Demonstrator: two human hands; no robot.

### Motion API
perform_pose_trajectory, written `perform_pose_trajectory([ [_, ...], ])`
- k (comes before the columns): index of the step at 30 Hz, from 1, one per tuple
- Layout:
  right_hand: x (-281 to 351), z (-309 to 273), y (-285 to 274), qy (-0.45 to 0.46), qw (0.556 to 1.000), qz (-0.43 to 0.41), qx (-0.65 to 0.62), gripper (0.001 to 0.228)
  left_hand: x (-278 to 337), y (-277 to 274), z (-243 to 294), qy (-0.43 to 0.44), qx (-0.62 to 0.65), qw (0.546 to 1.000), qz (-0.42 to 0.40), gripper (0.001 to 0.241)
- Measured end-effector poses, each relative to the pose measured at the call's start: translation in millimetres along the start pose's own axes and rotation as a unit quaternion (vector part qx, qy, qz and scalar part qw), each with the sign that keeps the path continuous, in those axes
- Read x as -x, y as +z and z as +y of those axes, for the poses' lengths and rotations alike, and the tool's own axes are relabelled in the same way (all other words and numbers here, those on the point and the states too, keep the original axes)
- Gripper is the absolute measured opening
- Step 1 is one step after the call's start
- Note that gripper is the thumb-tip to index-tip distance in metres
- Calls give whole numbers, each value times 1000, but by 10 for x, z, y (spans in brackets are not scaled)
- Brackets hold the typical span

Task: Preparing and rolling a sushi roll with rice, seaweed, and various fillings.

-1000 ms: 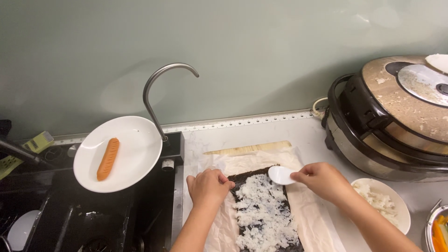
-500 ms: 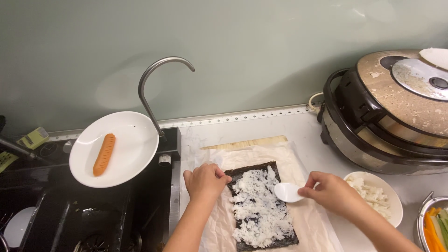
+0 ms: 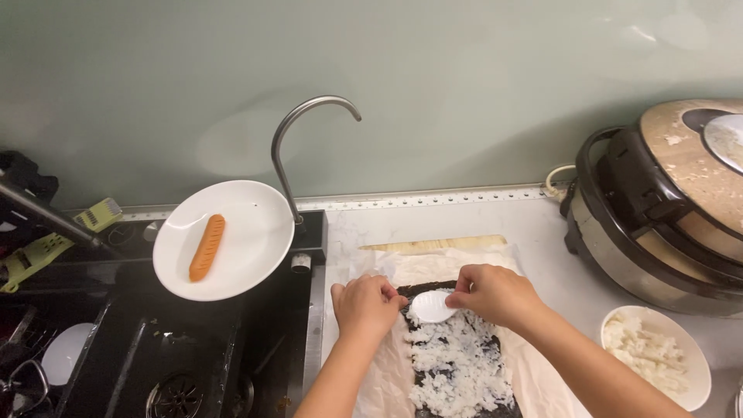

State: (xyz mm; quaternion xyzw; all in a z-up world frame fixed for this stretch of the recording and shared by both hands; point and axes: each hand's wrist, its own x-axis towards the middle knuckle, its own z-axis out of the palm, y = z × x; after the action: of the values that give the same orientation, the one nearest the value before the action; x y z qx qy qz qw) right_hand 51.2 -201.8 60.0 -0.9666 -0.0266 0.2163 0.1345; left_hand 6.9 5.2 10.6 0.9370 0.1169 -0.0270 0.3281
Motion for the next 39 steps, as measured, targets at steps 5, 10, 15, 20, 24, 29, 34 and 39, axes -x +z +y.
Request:
perform_pose_trajectory([
  [5, -161, -89, 39, 13, 999, -19, -36, 32, 7, -13, -43, 32, -2, 999, 11, 12],
  [10, -323, 18, 155, 14, 997, -12, -73, 31, -15, -62, -33, 17, -13, 1000, -19, 12],
  [15, -504, 470, 130, 6, 971, 34, -235, 33, -55, -27, -47, -4, -5, 1000, -22, 15],
  [20, -85, 227, 66, 35, 999, 14, -6, 33, -83, -12, -49, 1, -4, 1000, -24, 16],
  [24, 12, 257, 137, -3, 993, 94, -74, 33, -85, 44, -90, 23, -6, 1000, 9, 16],
  [29, 519, -25, 223, 41, 999, -8, -14, 35, -80, 64, -98, 11, -19, 1000, -2, 15],
  [34, 726, 228, 310, 55, 997, -18, -53, 32, -58, 28, -99, 14, -17, 1000, -4, 15],
  [39, 1170, 887, -109, 66, 966, 171, -183, 27, -108, 197, -338, 163, -58, 969, 176, 14],
])
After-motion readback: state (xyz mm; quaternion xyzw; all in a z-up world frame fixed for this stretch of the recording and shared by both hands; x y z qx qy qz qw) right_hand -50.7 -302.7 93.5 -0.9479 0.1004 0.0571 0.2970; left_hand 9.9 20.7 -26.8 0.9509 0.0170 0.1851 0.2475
